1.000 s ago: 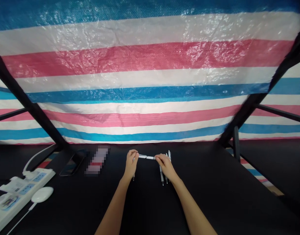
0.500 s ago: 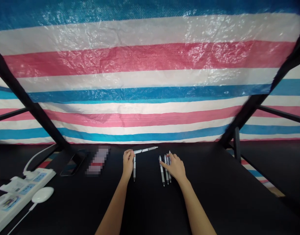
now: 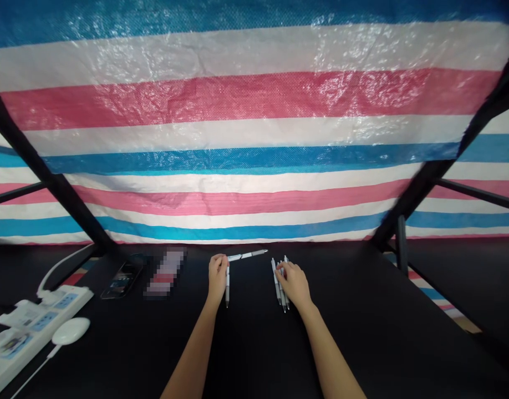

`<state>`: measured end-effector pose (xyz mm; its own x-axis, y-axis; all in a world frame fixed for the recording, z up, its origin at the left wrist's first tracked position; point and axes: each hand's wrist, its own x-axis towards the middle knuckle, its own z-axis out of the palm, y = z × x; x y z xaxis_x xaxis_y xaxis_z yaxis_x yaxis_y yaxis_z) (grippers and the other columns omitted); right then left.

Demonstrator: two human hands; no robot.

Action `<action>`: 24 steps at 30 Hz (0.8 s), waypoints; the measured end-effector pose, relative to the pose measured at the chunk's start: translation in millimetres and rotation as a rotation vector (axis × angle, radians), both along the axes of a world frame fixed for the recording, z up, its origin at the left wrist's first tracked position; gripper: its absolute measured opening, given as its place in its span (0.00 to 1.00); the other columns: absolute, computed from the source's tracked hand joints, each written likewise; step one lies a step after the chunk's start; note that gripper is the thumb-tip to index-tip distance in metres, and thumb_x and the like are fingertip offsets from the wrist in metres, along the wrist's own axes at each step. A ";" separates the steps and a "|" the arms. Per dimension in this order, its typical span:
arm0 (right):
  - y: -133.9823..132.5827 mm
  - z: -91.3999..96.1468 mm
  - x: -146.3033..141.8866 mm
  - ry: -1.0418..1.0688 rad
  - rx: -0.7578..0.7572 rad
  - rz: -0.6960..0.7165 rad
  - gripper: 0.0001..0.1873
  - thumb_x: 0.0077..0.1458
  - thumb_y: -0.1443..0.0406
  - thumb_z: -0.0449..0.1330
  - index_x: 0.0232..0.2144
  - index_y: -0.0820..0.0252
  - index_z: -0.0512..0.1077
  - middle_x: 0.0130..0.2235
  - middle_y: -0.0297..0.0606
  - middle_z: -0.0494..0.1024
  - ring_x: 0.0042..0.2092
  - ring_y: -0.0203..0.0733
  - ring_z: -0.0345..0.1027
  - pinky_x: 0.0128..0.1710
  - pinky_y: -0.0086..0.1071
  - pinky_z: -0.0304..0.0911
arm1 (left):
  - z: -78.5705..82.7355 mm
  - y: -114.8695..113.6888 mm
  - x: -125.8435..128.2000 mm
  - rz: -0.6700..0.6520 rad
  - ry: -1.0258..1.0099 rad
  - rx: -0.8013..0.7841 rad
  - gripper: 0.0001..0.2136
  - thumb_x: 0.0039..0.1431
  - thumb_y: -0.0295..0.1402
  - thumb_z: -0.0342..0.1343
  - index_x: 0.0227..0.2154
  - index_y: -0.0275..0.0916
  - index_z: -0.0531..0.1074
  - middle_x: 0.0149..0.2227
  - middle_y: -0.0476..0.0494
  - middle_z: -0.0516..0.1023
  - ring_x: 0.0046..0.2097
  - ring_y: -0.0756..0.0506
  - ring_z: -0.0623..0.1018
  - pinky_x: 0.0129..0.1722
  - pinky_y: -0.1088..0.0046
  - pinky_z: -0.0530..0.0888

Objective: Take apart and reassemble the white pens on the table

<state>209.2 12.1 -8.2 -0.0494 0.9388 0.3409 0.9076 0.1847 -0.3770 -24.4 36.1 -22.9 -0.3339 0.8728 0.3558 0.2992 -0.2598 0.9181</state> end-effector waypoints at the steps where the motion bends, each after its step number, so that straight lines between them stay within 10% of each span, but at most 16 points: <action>1: 0.0 0.3 1.5 0.008 -0.006 -0.001 0.10 0.57 0.63 0.51 0.30 0.57 0.70 0.29 0.35 0.70 0.33 0.41 0.63 0.32 0.31 0.50 | -0.5 0.4 0.0 -0.001 -0.002 0.002 0.19 0.56 0.47 0.46 0.18 0.39 0.66 0.37 0.42 0.68 0.41 0.45 0.71 0.39 0.71 0.69; 24: 1.1 -1.1 -2.4 -0.085 0.056 -0.138 0.12 0.58 0.62 0.53 0.33 0.57 0.76 0.36 0.39 0.77 0.40 0.45 0.64 0.38 0.35 0.50 | -1.7 0.2 0.0 -0.009 -0.007 0.033 0.19 0.57 0.46 0.46 0.18 0.39 0.66 0.35 0.43 0.68 0.41 0.44 0.70 0.42 0.69 0.66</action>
